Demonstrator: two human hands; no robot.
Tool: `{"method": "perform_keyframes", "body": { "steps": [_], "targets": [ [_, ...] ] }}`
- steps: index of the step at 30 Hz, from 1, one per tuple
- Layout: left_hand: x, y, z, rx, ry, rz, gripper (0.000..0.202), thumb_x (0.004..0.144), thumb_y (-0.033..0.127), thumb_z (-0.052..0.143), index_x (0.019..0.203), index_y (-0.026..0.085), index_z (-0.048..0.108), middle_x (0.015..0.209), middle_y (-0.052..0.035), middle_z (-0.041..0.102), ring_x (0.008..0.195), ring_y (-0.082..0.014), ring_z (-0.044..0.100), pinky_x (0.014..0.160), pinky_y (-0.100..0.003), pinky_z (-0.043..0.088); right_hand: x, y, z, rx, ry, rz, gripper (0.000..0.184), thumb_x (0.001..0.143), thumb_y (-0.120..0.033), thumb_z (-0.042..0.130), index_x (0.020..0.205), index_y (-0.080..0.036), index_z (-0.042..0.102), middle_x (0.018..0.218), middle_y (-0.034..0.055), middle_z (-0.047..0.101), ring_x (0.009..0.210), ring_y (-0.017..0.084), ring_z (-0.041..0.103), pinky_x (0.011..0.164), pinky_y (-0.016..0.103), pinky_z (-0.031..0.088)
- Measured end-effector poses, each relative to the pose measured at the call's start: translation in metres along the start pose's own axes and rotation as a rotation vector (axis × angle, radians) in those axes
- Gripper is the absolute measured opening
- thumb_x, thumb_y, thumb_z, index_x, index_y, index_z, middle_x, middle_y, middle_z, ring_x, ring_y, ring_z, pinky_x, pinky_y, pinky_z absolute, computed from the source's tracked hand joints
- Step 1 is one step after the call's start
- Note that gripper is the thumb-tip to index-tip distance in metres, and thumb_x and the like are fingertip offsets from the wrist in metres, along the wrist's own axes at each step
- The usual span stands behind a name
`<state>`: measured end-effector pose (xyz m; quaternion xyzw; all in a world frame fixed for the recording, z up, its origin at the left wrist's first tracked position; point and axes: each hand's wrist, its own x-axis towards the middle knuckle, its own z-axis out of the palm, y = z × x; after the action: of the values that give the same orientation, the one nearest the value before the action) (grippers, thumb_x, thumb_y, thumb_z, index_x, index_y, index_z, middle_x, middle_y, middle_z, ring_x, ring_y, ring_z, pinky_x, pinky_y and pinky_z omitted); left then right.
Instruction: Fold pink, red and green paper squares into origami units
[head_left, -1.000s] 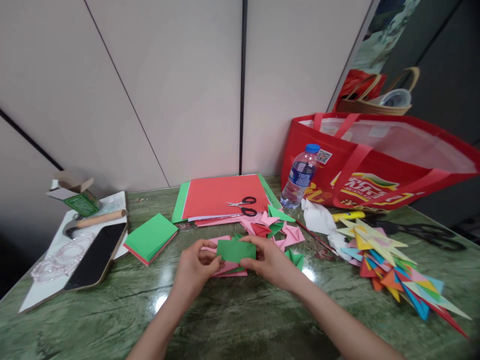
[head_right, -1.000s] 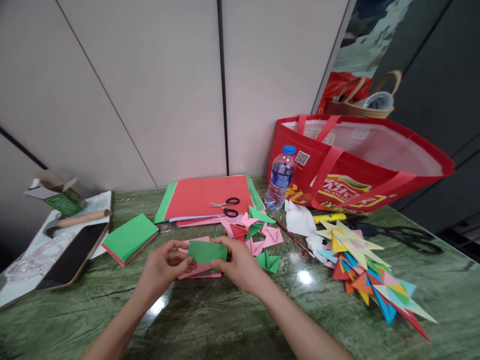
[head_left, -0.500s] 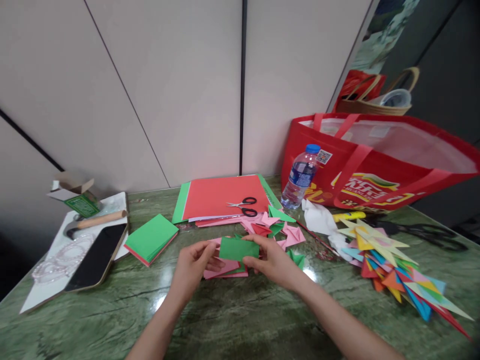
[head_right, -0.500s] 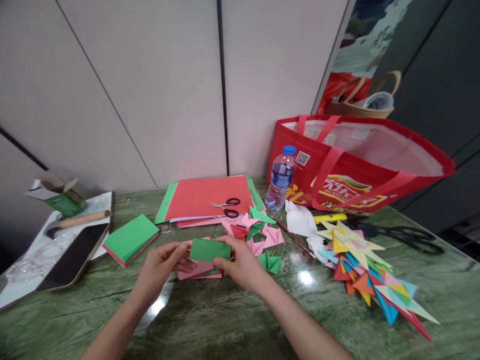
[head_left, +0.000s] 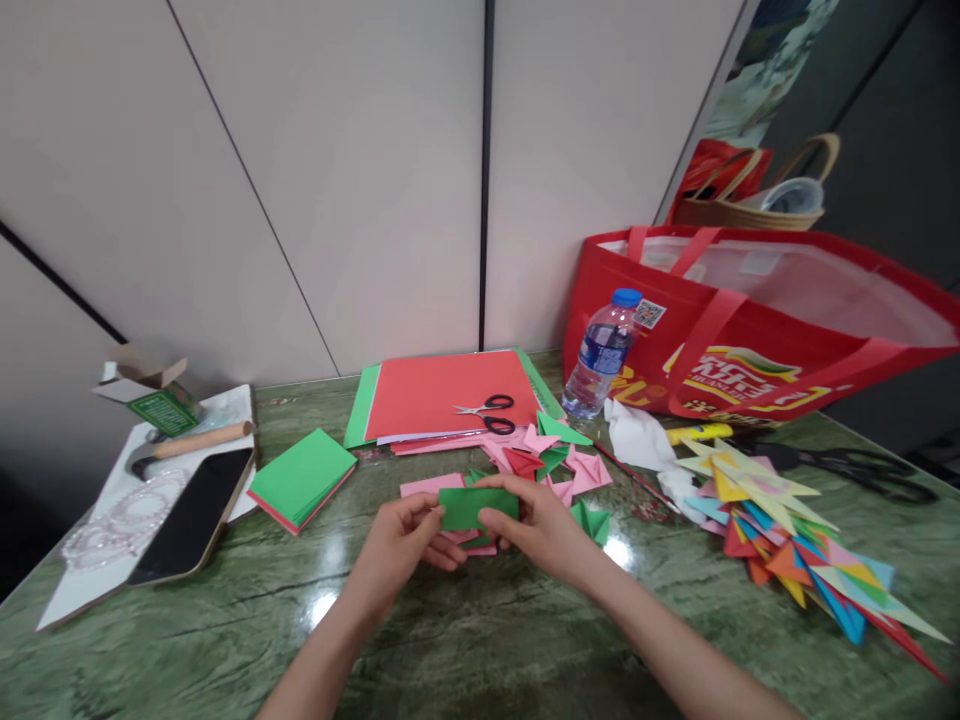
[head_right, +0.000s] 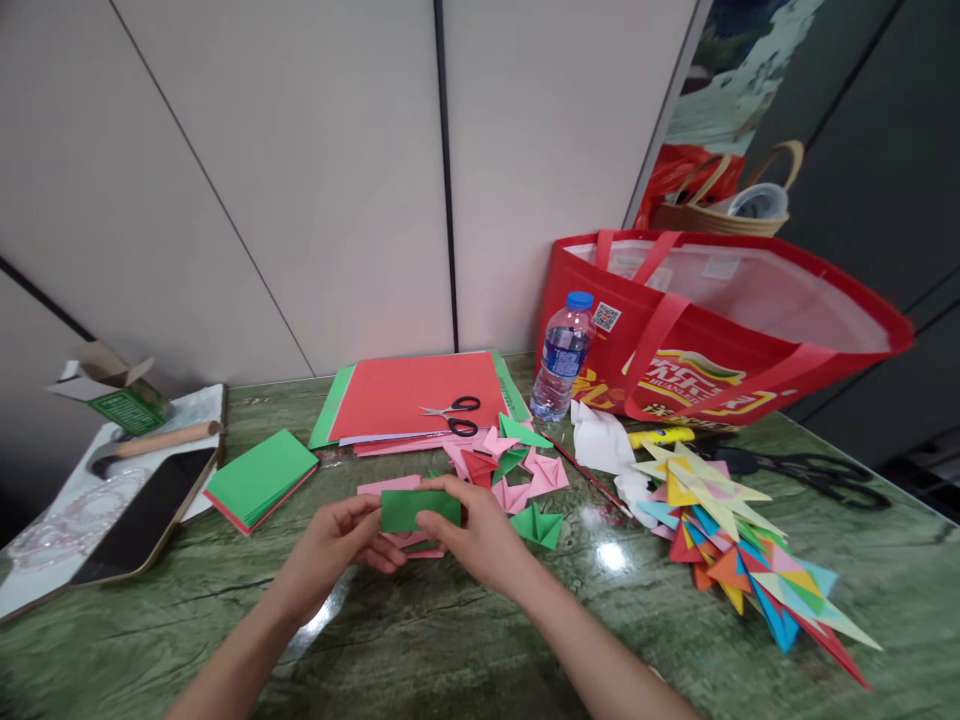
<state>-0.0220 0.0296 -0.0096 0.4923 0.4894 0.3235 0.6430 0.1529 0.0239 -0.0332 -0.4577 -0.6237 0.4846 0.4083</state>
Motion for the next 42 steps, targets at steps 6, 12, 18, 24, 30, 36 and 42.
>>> {"method": "perform_keyframes", "body": {
  "steps": [6,12,18,24,30,36,42],
  "targets": [
    [-0.001,-0.004,0.001,-0.039,-0.076,-0.043,0.030,0.070,0.038,0.059,0.081,0.010,0.060,0.073,-0.0091,0.068,0.056,-0.0173,0.064,0.054,-0.028,0.052,-0.002,-0.005,0.000,-0.161,0.017,-0.165,0.035,0.074,-0.018,0.055,0.108,-0.026,0.054,0.100,0.0040,0.057,0.086,0.018,0.055,0.062,0.025,0.048],
    [0.002,-0.008,0.001,-0.075,-0.065,-0.007,0.031,0.067,0.038,0.063,0.080,0.010,0.064,0.065,-0.0062,0.068,0.058,-0.0185,0.063,0.057,-0.030,0.052,-0.007,-0.007,0.003,-0.369,0.118,-0.386,0.059,0.067,0.000,0.048,0.118,-0.030,0.048,0.127,0.0054,0.034,0.119,0.021,0.033,0.096,0.041,0.034],
    [0.005,-0.012,0.002,-0.103,0.082,0.049,0.028,0.062,0.038,0.067,0.068,0.011,0.064,0.057,-0.0027,0.066,0.049,-0.0130,0.057,0.051,-0.024,0.049,-0.011,-0.011,0.010,-0.528,0.150,-0.531,0.020,0.066,-0.015,0.065,0.083,-0.026,0.066,0.141,-0.0018,0.014,0.127,0.030,0.017,0.098,0.050,0.025],
    [0.004,-0.013,0.004,-0.131,0.074,0.048,0.025,0.062,0.036,0.067,0.063,0.011,0.063,0.056,-0.0016,0.065,0.050,-0.0127,0.057,0.053,-0.025,0.050,-0.010,-0.010,0.011,-0.600,0.142,-0.555,0.003,0.067,-0.021,0.066,0.068,-0.024,0.066,0.140,-0.0038,0.017,0.127,0.030,0.014,0.097,0.052,0.024],
    [0.004,-0.013,0.004,-0.148,0.025,0.057,0.026,0.065,0.033,0.066,0.079,0.011,0.064,0.069,-0.0042,0.069,0.059,-0.0174,0.062,0.058,-0.030,0.052,-0.011,-0.007,0.013,-0.563,0.211,-0.445,0.004,0.073,-0.019,0.059,0.074,-0.021,0.062,0.139,0.0008,0.021,0.128,0.029,0.014,0.099,0.049,0.024],
    [0.001,-0.010,0.006,-0.150,-0.036,0.039,0.030,0.068,0.033,0.064,0.086,0.009,0.062,0.071,-0.0083,0.070,0.064,-0.0210,0.066,0.062,-0.032,0.053,-0.008,-0.005,0.012,-0.427,0.221,-0.263,0.008,0.072,-0.020,0.059,0.080,-0.021,0.058,0.130,0.0066,0.032,0.121,0.026,0.031,0.096,0.041,0.031],
    [0.000,-0.010,0.005,-0.114,-0.091,0.045,0.030,0.066,0.029,0.067,0.090,0.011,0.063,0.080,-0.0086,0.070,0.070,-0.0221,0.066,0.066,-0.033,0.053,-0.006,-0.004,0.009,-0.312,0.177,-0.201,0.017,0.070,-0.016,0.061,0.085,-0.021,0.056,0.099,0.0052,0.051,0.098,0.020,0.049,0.082,0.032,0.040]
  ]
}}
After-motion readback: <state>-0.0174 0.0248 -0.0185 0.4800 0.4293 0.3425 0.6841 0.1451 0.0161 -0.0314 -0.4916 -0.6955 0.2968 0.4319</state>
